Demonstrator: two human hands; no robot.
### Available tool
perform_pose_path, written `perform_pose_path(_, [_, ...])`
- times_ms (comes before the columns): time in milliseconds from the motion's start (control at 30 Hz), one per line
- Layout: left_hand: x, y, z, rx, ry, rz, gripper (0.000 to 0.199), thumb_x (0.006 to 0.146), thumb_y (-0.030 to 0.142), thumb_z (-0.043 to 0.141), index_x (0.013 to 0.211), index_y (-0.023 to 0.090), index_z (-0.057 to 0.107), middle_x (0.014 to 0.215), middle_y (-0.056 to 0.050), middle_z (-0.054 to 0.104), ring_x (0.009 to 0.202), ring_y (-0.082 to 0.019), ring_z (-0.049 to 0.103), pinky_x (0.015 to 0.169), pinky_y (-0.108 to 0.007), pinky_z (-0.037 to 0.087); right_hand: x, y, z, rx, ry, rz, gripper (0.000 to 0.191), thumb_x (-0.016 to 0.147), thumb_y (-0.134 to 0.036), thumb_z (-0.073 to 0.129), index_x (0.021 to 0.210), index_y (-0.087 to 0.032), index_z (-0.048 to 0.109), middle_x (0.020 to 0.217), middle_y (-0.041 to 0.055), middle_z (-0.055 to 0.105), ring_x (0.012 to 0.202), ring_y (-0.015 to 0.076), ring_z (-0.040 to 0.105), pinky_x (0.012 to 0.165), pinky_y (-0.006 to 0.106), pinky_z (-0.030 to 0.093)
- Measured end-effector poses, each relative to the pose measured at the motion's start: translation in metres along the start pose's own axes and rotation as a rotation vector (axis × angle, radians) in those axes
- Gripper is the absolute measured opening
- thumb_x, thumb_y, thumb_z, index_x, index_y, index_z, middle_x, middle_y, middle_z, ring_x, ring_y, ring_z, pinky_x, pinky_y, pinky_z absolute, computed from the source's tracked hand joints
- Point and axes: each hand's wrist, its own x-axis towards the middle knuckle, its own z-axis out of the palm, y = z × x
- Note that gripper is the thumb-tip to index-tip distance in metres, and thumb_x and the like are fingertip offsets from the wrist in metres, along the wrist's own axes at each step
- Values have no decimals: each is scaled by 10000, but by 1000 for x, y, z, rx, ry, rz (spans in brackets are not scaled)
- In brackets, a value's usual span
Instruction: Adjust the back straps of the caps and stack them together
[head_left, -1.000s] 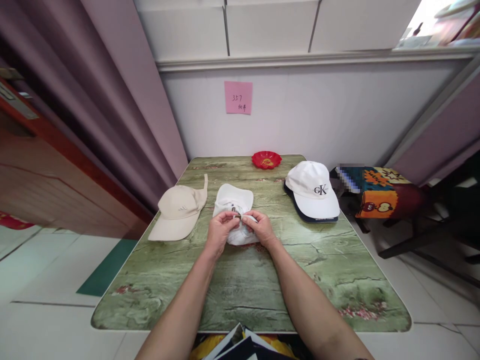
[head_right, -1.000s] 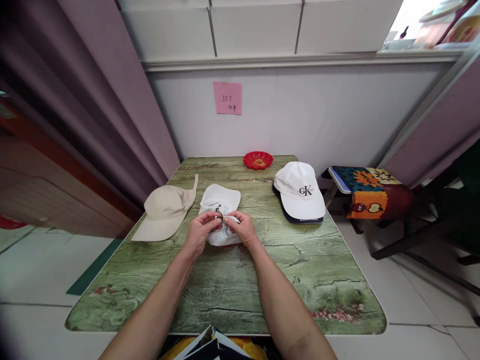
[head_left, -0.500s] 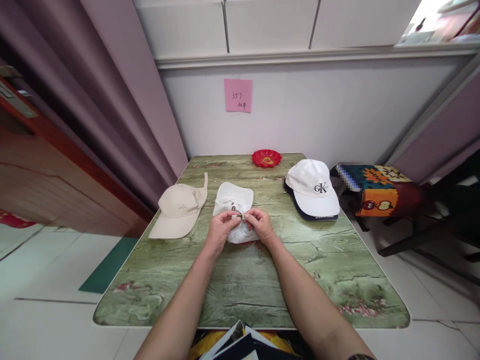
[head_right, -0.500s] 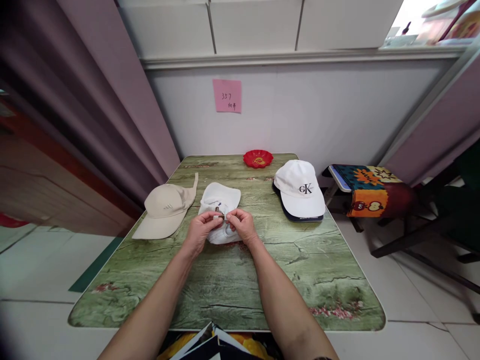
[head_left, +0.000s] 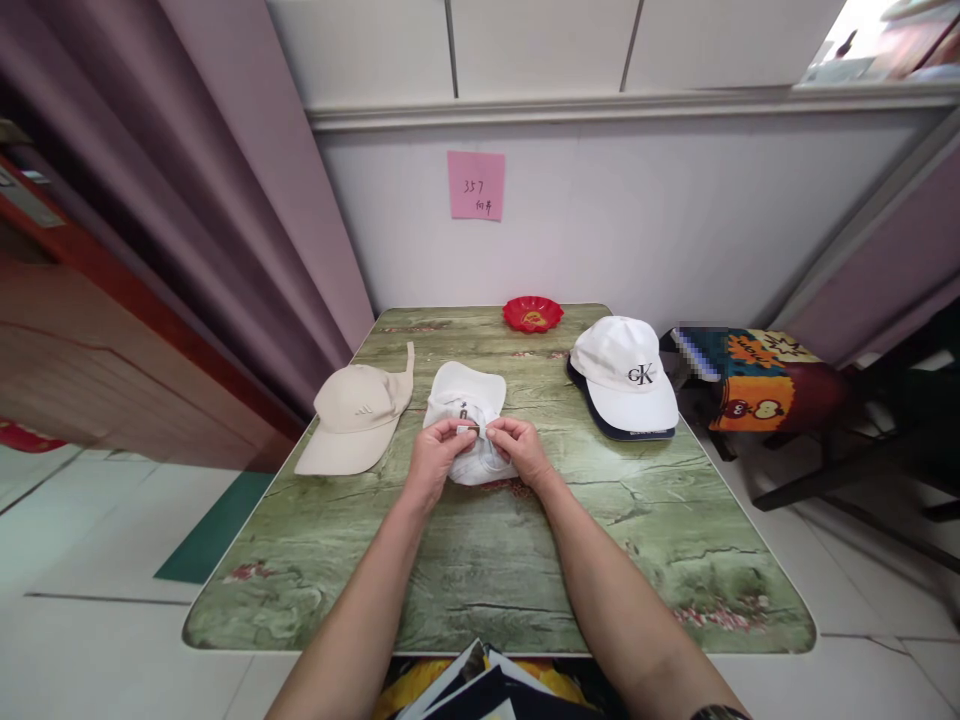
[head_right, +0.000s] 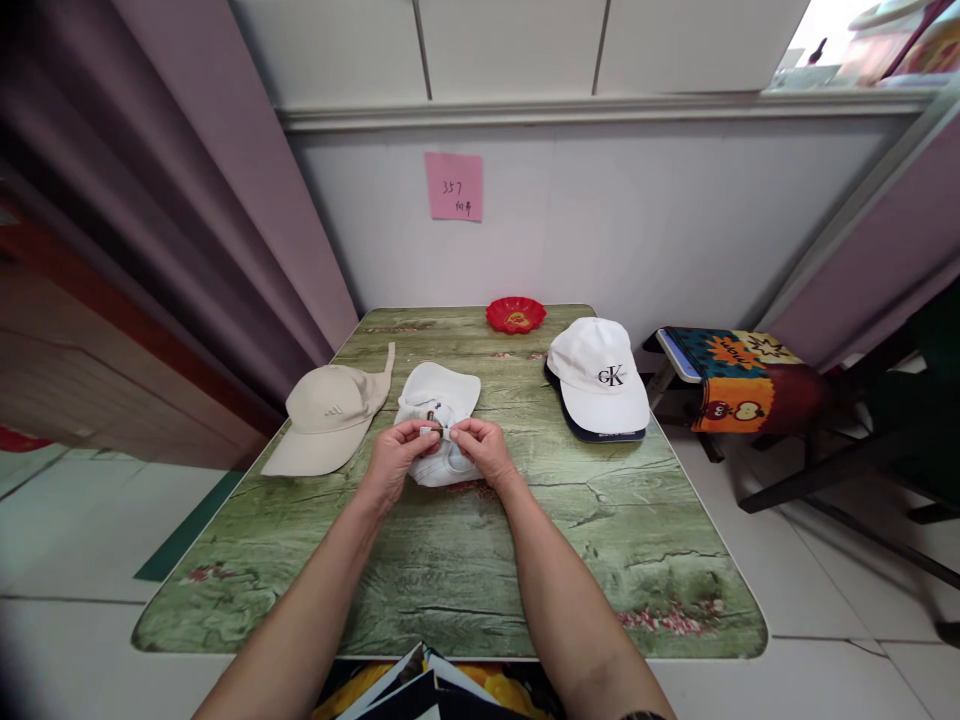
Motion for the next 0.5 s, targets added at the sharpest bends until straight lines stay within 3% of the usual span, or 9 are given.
perform_pose_path(500, [0, -5, 2, 76, -38, 42, 291, 558, 307, 836, 787, 161, 732, 661, -12, 665, 602, -131, 564, 604, -235, 432, -1, -1, 2, -66, 13, -33, 319, 733, -486, 695, 710, -178, 617, 464, -84, 414, 424, 68, 314, 439, 216, 232])
